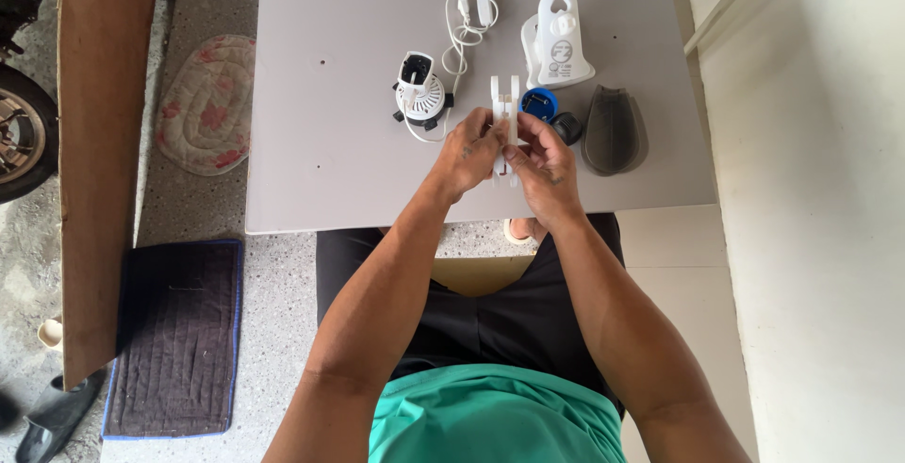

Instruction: The person assembles a small electric fan on a table. They attach the fan head to the base, connect the power cord, and secure the stand using a screwdriver. The person then places the assembled fan on the table.

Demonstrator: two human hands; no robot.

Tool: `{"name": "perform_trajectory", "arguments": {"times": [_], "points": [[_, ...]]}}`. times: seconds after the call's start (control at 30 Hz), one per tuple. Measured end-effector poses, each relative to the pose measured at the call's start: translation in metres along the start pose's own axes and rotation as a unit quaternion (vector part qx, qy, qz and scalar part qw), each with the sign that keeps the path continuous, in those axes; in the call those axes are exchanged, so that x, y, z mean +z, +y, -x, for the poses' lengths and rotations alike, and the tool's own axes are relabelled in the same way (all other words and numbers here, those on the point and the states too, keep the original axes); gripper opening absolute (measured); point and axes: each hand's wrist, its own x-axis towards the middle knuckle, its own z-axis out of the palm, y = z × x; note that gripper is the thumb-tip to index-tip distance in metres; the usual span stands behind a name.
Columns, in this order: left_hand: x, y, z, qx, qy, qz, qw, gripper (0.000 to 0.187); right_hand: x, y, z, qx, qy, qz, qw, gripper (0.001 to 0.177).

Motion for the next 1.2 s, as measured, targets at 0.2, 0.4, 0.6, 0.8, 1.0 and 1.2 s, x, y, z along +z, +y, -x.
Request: {"name": "perform_trajectory", "arguments": {"times": [0.2, 0.4, 0.6, 0.8, 1.0, 1.2], "points": [[-0.001, 0.0, 0.001, -0.009, -0.014, 0.026, 1.0, 0.035, -0.001, 0.0, 0.0, 0.01, 0.005, 0.001, 1.0, 0.045], [0.0, 0.001, 0.0, -0.014, -0.022, 0.03, 0.999, 0.036, -0.004, -0.001, 0.0, 0.009, 0.005, 0.0, 1.0, 0.046], [0.001, 0.001, -0.002, -0.016, -0.032, 0.06, 0.998, 0.035, -0.007, 0.002, 0.0, 0.014, 0.015, 0.009, 1.0, 0.047], [0.0, -0.003, -0.006, -0.043, -0.038, 0.059, 0.997, 0.035, -0.008, 0.01, 0.0, 0.015, 0.013, 0.012, 1.0, 0.047], [0.0, -0.011, -0.01, -0.055, -0.038, 0.086, 0.994, 0.035, -0.006, 0.004, -0.001, 0.02, -0.001, 0.111, 0.994, 0.055], [0.009, -0.026, -0.015, -0.05, -0.015, 0.096, 0.994, 0.033, 0.012, -0.004, 0.003, -0.131, 0.062, 0.341, 0.929, 0.054]]}}
